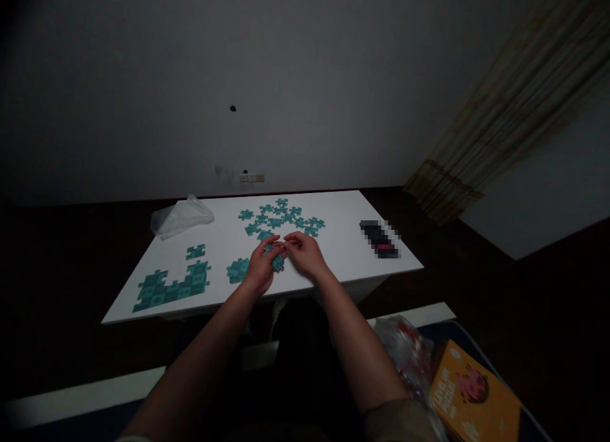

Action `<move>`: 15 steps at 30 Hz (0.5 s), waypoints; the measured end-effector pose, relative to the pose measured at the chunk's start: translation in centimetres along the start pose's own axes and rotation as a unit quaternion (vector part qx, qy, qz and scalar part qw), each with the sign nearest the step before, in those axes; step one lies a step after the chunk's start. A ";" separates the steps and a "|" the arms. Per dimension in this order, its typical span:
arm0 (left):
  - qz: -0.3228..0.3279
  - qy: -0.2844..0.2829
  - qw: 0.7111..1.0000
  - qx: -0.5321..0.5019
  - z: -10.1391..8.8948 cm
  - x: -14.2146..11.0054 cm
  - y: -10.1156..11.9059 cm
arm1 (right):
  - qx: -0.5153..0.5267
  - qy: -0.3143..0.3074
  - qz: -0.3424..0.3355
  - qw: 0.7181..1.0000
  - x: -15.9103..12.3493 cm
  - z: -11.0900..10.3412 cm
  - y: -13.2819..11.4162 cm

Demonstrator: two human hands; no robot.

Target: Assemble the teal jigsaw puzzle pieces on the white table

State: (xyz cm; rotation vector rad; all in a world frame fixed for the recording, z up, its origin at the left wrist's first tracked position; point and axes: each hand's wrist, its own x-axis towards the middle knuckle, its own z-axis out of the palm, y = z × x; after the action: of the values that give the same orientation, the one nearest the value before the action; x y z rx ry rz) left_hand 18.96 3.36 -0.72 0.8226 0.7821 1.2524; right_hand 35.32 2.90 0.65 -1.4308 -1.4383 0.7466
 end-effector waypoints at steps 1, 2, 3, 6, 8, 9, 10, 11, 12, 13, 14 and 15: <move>-0.002 0.004 1.000 -0.005 0.1 0.0 0.0 | -0.083 0.026 -0.005 0.996 0.4 -0.8 0.0; -0.002 0.009 1.000 -0.007 0.1 0.0 0.0 | -0.173 0.049 -0.006 0.984 0.8 -1.6 0.1; 0.001 0.014 1.000 -0.003 0.2 0.0 -0.1 | -0.261 0.061 -0.001 0.963 1.1 -2.5 0.1; 0.009 0.021 0.999 0.033 0.0 0.1 -0.2 | -0.437 0.021 0.029 0.899 1.4 -4.2 0.2; 0.009 0.021 0.998 0.051 -0.1 0.2 -0.2 | -0.478 -0.004 0.039 0.877 1.1 -4.5 0.3; 0.009 0.019 0.998 0.054 -0.2 0.2 -0.2 | -0.484 -0.009 0.039 0.874 0.8 -4.4 0.3; 0.010 0.018 0.998 0.054 -0.2 0.2 -0.2 | -0.485 -0.011 0.039 0.874 0.4 -4.3 0.4; 0.011 0.017 0.998 0.055 -0.2 0.2 -0.1 | -0.481 -0.012 0.039 0.876 0.1 -4.2 0.3; 0.014 0.017 0.998 0.056 -0.2 0.1 -0.1 | -0.476 -0.015 0.037 0.879 -0.3 -4.1 0.3; 0.016 0.016 0.998 0.057 -0.2 0.1 0.0 | -0.469 -0.018 0.035 0.882 -0.6 -4.1 0.2; 0.018 0.015 0.998 0.058 -0.1 0.0 0.0 | -0.463 -0.021 0.031 0.886 -0.9 -4.1 0.1; 0.019 0.015 0.998 0.058 -0.1 -0.1 0.1 | -0.458 -0.023 0.028 0.888 -1.1 -4.1 0.0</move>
State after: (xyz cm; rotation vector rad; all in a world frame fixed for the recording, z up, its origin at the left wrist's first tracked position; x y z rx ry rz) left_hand 18.87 3.30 -0.70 0.9189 0.8727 1.2639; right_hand 38.86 1.01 1.93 -2.1624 -1.9052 0.0829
